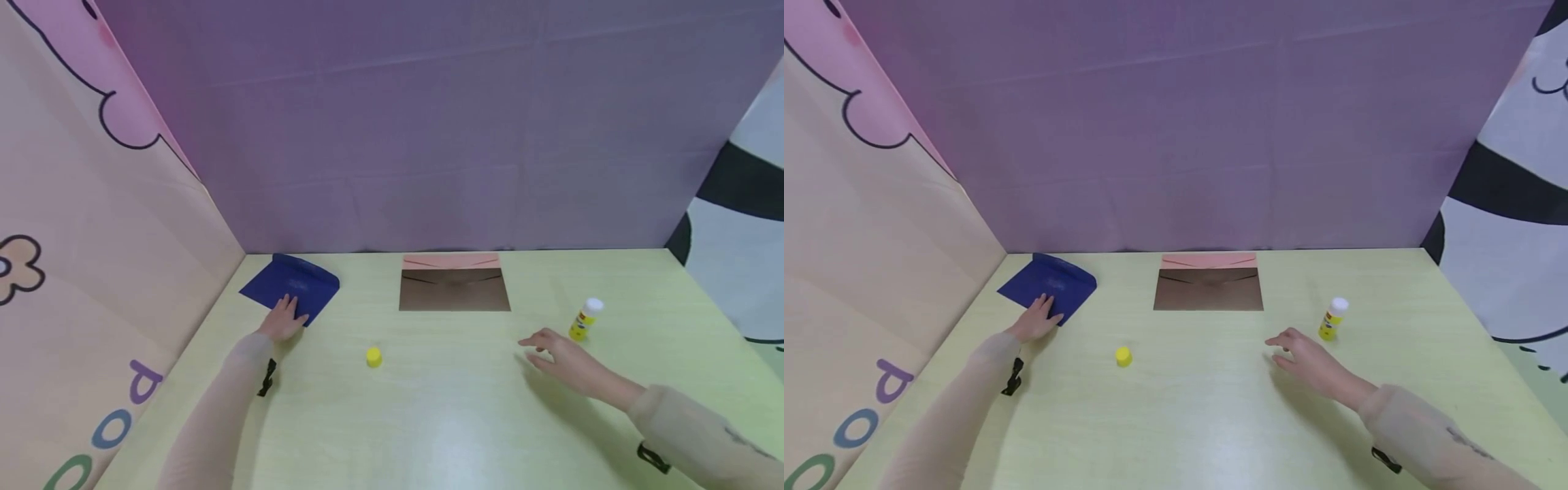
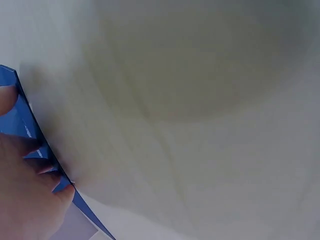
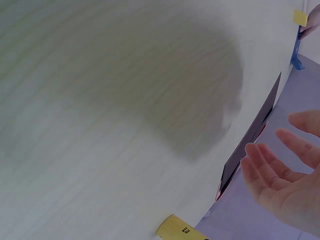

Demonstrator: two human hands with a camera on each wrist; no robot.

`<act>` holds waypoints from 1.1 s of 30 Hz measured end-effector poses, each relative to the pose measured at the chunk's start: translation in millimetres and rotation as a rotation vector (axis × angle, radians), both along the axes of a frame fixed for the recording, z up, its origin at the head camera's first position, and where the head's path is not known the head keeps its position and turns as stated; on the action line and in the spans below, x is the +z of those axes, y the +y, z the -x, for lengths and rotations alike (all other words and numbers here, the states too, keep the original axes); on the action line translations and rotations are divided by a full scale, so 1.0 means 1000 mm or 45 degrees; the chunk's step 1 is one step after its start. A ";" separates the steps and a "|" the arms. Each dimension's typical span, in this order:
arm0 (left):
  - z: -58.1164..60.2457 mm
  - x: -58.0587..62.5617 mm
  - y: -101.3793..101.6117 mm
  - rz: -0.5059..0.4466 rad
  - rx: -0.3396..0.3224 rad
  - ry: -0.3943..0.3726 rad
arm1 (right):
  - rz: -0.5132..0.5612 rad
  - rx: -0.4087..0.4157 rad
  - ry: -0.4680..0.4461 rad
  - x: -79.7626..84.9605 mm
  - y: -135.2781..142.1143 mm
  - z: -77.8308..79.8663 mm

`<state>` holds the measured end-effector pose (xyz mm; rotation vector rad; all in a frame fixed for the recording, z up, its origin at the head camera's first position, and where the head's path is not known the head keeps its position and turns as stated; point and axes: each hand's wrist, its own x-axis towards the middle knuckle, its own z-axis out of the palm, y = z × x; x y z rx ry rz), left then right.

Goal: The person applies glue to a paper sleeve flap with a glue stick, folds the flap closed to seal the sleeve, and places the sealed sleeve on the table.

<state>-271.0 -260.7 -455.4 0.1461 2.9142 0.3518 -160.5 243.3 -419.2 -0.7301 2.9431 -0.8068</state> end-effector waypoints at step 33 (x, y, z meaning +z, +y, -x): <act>-0.013 0.007 0.065 0.137 -0.052 0.122 | 0.035 0.055 -0.088 -0.006 0.006 -0.006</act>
